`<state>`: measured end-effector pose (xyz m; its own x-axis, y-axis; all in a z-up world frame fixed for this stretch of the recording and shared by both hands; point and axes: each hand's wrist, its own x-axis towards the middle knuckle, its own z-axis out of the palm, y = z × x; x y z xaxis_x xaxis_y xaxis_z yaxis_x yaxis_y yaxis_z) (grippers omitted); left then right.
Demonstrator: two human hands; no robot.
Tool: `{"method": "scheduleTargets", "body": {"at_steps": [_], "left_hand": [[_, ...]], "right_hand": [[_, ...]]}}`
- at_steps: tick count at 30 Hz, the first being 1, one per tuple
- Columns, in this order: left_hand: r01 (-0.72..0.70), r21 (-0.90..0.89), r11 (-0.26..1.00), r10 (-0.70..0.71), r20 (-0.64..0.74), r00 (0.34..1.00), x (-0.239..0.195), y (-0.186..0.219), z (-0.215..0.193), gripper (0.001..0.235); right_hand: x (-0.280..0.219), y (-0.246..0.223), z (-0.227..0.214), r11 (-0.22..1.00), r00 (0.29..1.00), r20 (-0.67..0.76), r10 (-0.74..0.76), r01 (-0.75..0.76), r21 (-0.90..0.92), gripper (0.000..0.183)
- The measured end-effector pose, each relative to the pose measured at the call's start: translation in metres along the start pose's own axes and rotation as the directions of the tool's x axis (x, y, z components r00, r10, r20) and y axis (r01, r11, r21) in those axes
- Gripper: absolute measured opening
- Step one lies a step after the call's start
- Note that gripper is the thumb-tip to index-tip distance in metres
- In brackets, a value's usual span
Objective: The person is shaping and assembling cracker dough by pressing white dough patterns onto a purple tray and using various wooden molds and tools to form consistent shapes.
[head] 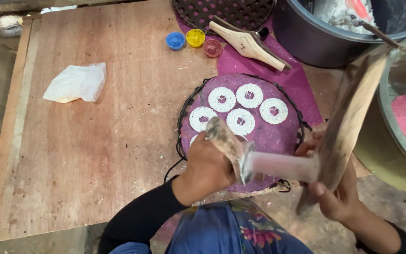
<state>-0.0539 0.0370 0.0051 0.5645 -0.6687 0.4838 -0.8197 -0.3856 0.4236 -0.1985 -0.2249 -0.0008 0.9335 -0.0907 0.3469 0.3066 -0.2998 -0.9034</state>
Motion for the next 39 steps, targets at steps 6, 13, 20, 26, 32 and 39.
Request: {"method": "scheduleTargets", "body": {"at_steps": [6,13,20,26,32,39], "left_hand": [[-0.044,-0.224,0.974,0.071,0.115,0.991,-0.018,0.011,0.005,0.049],[0.139,-0.209,0.968,-0.078,0.272,0.959,-0.035,0.019,0.047,0.047],[0.246,-0.268,0.932,-0.199,0.190,0.961,0.013,-0.026,0.048,0.060],[-0.123,-0.875,0.468,0.288,0.019,0.957,0.072,-0.102,0.000,0.101],[-0.011,-0.690,-0.724,0.061,-0.080,0.995,0.080,-0.121,0.041,0.100],[-0.097,-0.724,-0.683,0.061,-0.188,0.980,0.070,-0.133,0.071,0.075]], "right_hand": [[-0.005,-0.020,0.013,0.999,0.987,0.156,-0.045,0.046,-0.008,0.097],[-0.012,-0.006,0.048,0.999,0.980,0.192,0.047,-0.049,0.007,0.098],[0.025,0.056,-0.003,0.788,0.722,0.619,0.309,-0.558,0.258,0.098],[0.056,0.053,-0.042,0.727,0.628,0.709,0.322,-0.644,0.240,0.082],[0.075,0.081,-0.057,0.557,0.427,0.821,0.378,-0.814,0.167,0.079],[0.070,0.137,-0.094,0.459,0.188,0.774,0.605,-0.877,-0.145,0.102]]}}
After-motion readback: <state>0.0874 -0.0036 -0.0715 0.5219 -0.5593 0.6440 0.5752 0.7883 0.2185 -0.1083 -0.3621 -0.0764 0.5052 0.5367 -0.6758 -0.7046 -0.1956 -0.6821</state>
